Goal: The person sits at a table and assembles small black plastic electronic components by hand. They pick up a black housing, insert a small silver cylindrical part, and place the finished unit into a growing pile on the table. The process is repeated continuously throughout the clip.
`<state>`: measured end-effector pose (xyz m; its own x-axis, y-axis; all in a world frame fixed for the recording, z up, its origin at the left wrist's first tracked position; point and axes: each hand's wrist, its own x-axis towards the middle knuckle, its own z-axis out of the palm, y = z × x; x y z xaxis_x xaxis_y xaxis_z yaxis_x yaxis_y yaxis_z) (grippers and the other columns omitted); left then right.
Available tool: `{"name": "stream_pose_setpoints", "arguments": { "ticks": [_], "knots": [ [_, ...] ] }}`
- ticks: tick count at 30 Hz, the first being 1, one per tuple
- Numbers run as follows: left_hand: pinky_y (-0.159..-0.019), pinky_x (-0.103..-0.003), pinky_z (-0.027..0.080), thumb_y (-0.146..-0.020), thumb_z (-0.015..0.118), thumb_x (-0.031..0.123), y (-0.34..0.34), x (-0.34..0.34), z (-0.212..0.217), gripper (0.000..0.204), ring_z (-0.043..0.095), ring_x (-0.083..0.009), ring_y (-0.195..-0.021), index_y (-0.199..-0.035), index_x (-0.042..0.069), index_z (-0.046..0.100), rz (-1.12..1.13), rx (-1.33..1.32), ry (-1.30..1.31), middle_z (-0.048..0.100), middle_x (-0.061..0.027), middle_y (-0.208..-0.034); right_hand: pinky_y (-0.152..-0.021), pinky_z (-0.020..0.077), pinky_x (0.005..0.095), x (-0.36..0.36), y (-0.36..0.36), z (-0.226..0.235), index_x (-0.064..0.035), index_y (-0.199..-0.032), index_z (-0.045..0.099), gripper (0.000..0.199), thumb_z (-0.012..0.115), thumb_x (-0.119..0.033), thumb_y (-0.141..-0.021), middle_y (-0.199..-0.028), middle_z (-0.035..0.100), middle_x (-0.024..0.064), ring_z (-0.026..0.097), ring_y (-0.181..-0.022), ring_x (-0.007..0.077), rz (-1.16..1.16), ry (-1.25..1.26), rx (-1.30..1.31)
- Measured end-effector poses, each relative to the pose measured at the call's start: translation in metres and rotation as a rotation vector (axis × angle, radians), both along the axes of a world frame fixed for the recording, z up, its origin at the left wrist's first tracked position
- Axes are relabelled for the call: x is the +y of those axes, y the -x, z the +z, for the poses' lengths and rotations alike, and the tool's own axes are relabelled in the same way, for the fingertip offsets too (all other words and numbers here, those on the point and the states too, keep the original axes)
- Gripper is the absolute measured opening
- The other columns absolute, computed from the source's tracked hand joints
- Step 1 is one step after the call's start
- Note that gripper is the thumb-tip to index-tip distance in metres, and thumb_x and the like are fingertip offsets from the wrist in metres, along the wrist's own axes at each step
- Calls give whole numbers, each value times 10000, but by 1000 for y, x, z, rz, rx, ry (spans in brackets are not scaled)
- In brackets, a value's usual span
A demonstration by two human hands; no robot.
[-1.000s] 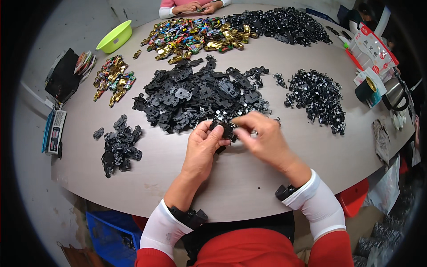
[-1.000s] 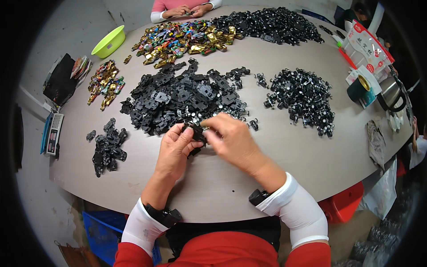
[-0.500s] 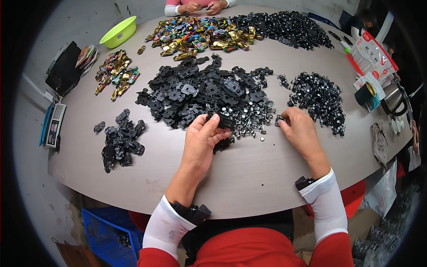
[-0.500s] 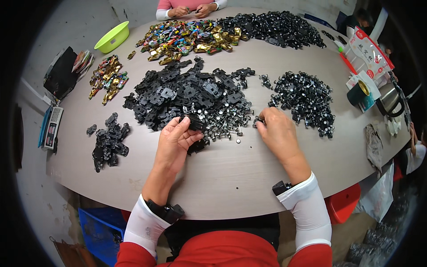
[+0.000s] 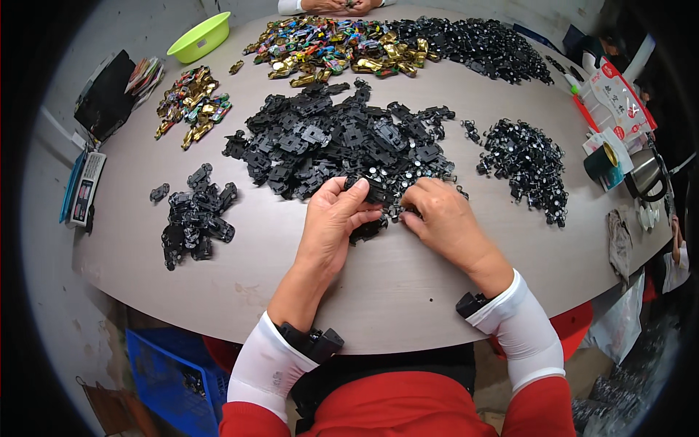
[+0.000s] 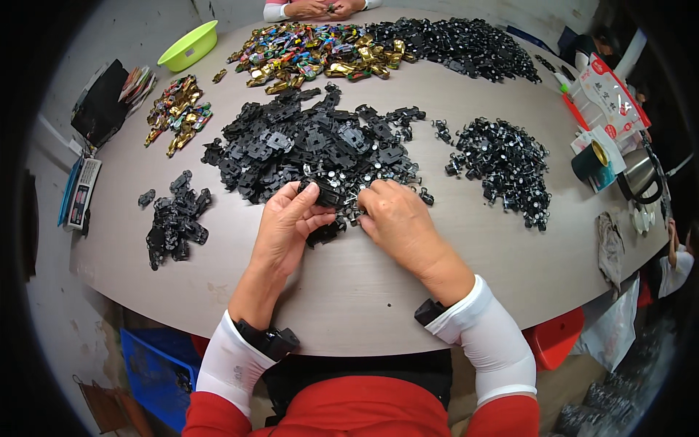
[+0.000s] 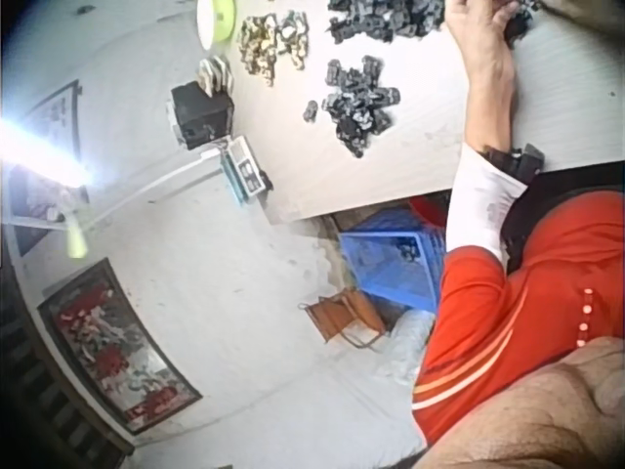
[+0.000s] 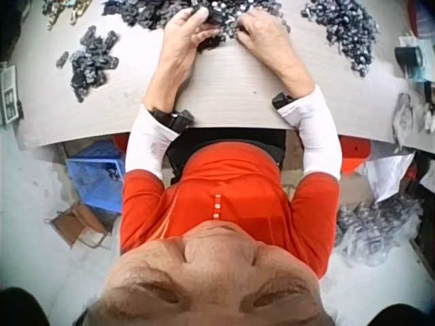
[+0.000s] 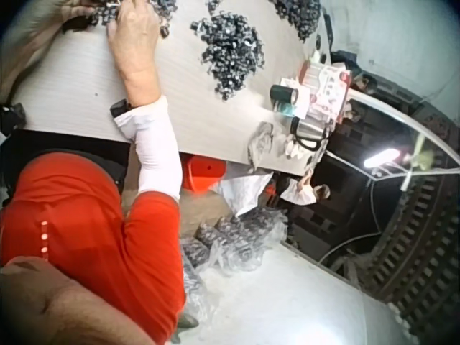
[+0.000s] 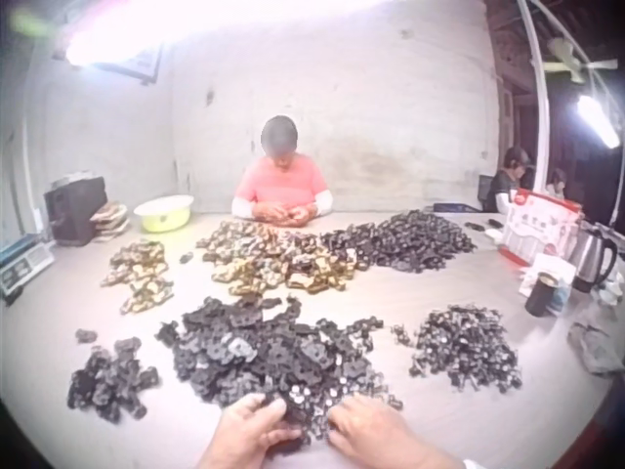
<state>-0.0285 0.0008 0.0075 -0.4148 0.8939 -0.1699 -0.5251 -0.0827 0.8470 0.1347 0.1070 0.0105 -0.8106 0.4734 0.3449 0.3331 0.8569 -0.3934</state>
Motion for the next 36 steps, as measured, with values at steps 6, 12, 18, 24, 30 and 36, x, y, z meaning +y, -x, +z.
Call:
{"name": "stream_pose_setpoints", "arguments": {
  "ticks": [6,12,18,24,30,36],
  "knots": [
    [-725,-278,575,-951,656,171,1,-1,0,184,687,-156,-812,-1033,27,575,-32,2,28,695,-97,-955,-706,509,371,6,-4,-2,-18,-811,664,100,734,-82,-780,-810,626,96,633,-759,261,-33,177,101],
    [-742,-287,580,-955,647,159,-1,-1,3,174,688,-159,-818,-1038,25,574,-43,-8,27,696,-101,-952,-573,461,262,13,-10,8,-20,-816,693,80,735,-87,-829,-752,603,25,572,-648,104,-175,693,260],
    [-745,-292,585,-950,652,154,2,-3,1,166,690,-163,-818,-1020,23,576,-20,-12,5,696,-98,-946,-616,494,334,5,-13,8,-20,-820,686,91,730,-99,-807,-763,606,81,617,-682,219,-8,363,147],
    [-741,-296,587,-942,666,154,5,-2,-1,156,693,-163,-816,-1006,40,580,-18,-18,-3,699,-94,-942,-709,516,411,-4,-16,1,-20,-872,676,141,726,-134,-805,-837,639,126,646,-777,317,40,272,-72],
    [-750,-307,583,-934,675,158,1,-2,-2,141,697,-172,-803,-995,65,588,-12,-10,1,712,-104,-948,-734,518,416,-6,-24,15,-17,-959,662,232,755,-116,-771,-877,629,116,639,-809,309,127,271,-129],
    [-753,-295,585,-934,677,142,0,-3,2,157,688,-153,-829,-999,30,587,-23,-1,-3,691,-84,-955,-759,511,411,-5,-22,17,-28,-914,644,276,797,-172,-735,-900,611,111,622,-855,306,84,260,-35]
  ]
}}
